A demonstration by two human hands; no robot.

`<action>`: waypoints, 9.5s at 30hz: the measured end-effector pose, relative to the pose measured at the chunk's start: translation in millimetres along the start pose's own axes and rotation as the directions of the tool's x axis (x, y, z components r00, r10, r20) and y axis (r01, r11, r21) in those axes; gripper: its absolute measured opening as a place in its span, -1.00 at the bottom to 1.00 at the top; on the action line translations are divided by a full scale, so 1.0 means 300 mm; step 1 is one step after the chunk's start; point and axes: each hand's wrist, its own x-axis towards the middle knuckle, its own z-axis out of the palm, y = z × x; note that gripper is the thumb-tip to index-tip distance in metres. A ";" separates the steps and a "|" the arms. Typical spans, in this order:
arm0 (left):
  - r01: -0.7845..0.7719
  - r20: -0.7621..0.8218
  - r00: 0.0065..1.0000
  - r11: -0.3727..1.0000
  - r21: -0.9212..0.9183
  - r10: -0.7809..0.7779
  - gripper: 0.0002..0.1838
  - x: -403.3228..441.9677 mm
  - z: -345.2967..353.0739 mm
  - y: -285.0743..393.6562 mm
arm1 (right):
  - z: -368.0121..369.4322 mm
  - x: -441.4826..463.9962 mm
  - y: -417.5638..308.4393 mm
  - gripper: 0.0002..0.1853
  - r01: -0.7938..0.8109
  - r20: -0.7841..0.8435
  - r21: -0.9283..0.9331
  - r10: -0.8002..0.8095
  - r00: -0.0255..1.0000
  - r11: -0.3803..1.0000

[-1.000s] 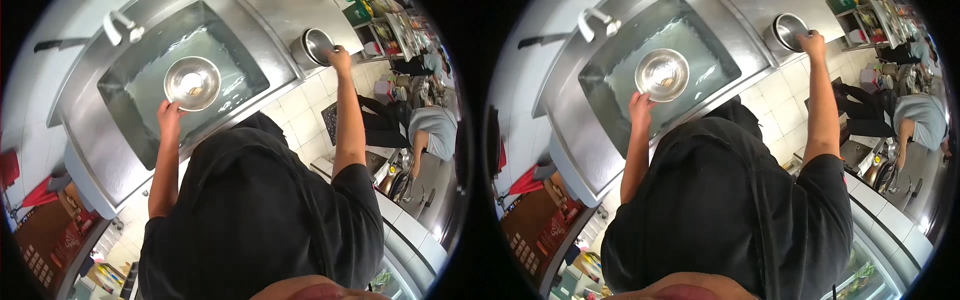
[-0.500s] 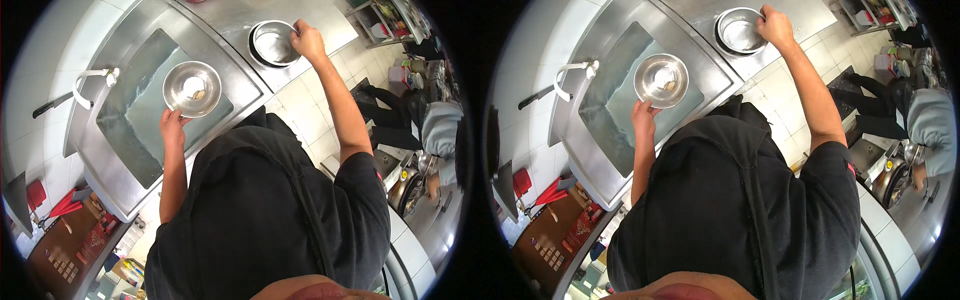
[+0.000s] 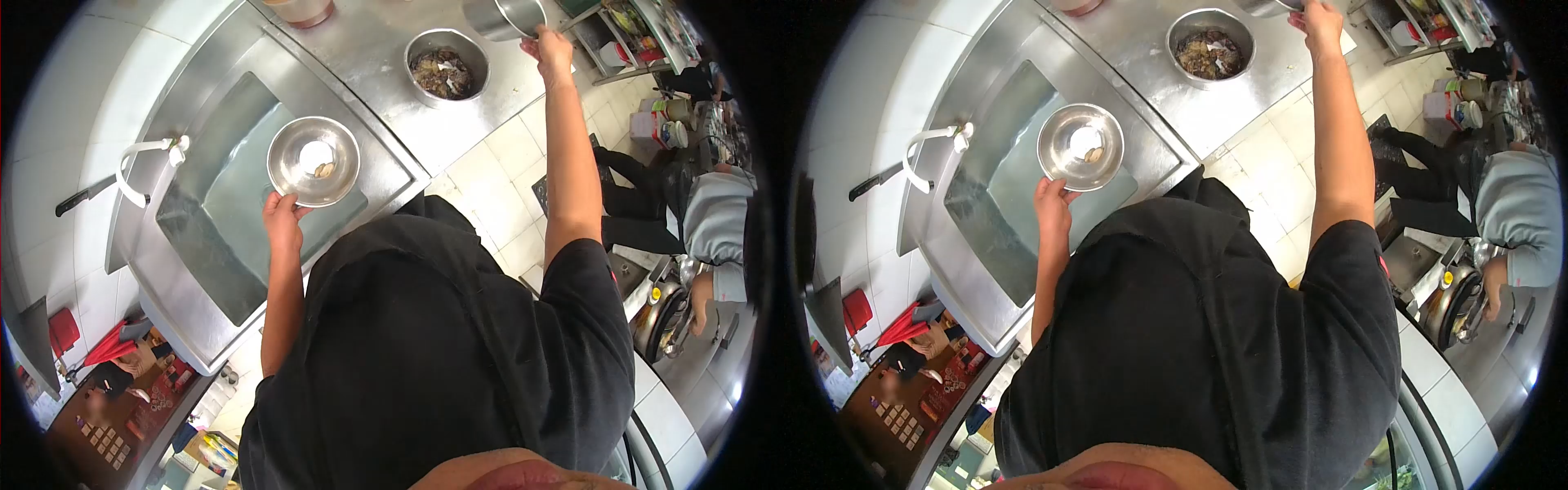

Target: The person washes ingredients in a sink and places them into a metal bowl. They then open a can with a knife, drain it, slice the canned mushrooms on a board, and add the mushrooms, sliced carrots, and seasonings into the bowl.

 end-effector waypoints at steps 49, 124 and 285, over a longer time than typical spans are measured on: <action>-0.137 -0.455 0.891 0.962 -0.235 0.016 -0.92 -0.169 -0.719 -0.053 | 1.025 -1.330 0.721 -0.81 0.588 0.790 -0.549 0.599 0.132 0.594; -0.087 -0.303 0.952 0.986 -0.141 0.041 -0.97 -0.016 -0.752 -0.096 | 0.514 -0.352 0.308 -0.58 0.593 0.594 -0.804 0.082 0.800 0.043; 0.141 0.392 0.915 0.986 -0.089 -0.095 -0.97 1.150 3.596 0.031 | -1.246 2.051 -0.083 -0.66 0.116 -0.194 -0.643 -0.307 0.932 0.757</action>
